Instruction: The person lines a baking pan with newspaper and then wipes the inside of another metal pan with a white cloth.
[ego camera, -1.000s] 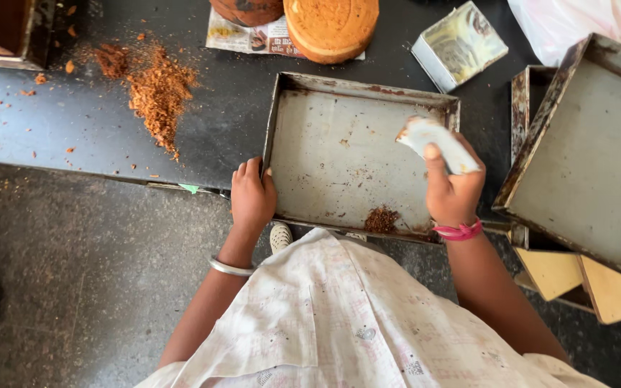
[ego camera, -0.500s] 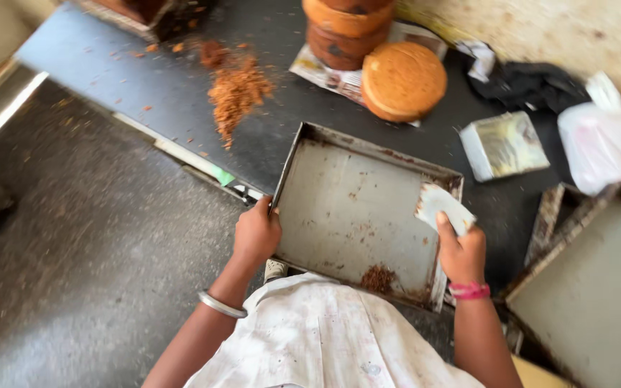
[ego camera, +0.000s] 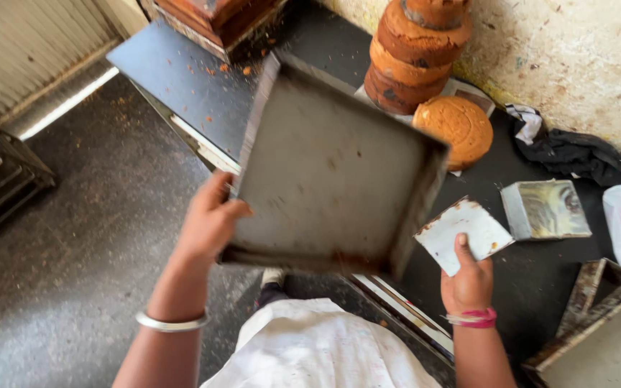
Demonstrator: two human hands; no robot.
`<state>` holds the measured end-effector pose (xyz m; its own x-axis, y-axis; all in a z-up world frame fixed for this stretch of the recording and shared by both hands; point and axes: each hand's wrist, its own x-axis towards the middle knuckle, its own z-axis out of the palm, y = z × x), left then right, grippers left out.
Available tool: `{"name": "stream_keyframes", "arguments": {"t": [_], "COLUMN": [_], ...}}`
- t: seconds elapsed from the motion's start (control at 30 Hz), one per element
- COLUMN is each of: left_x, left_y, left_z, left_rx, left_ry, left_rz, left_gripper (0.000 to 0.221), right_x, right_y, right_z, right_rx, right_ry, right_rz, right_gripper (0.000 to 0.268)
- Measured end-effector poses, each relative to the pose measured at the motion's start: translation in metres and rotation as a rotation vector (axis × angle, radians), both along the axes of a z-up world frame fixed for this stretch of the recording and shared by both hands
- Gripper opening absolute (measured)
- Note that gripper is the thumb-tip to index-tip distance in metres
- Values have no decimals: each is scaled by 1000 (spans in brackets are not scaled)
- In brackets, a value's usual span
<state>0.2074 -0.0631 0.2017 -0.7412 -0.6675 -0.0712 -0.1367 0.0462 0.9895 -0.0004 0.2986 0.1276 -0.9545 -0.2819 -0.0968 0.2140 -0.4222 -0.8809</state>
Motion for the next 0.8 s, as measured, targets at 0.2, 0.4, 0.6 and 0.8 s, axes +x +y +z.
{"name": "stream_keyframes", "arguments": {"t": [0.2, 0.4, 0.6, 0.8], "left_x": [-31, -99, -132, -152], "left_y": [-84, -172, -239, -293], "left_z": [103, 100, 55, 46], "left_rx": [-567, -1212, -1247, -1305], "left_ry": [98, 197, 96, 306], "left_rz": [167, 83, -106, 81], "left_gripper": [35, 47, 46, 41], "right_x": [3, 14, 20, 35], "right_y": [-72, -148, -187, -190], "right_z": [11, 4, -8, -15], "right_rx": [-51, 4, -19, 25], "right_ry": [-56, -137, -109, -192], "right_rz": [-52, -129, -242, -341], "right_gripper": [47, 46, 46, 47]}}
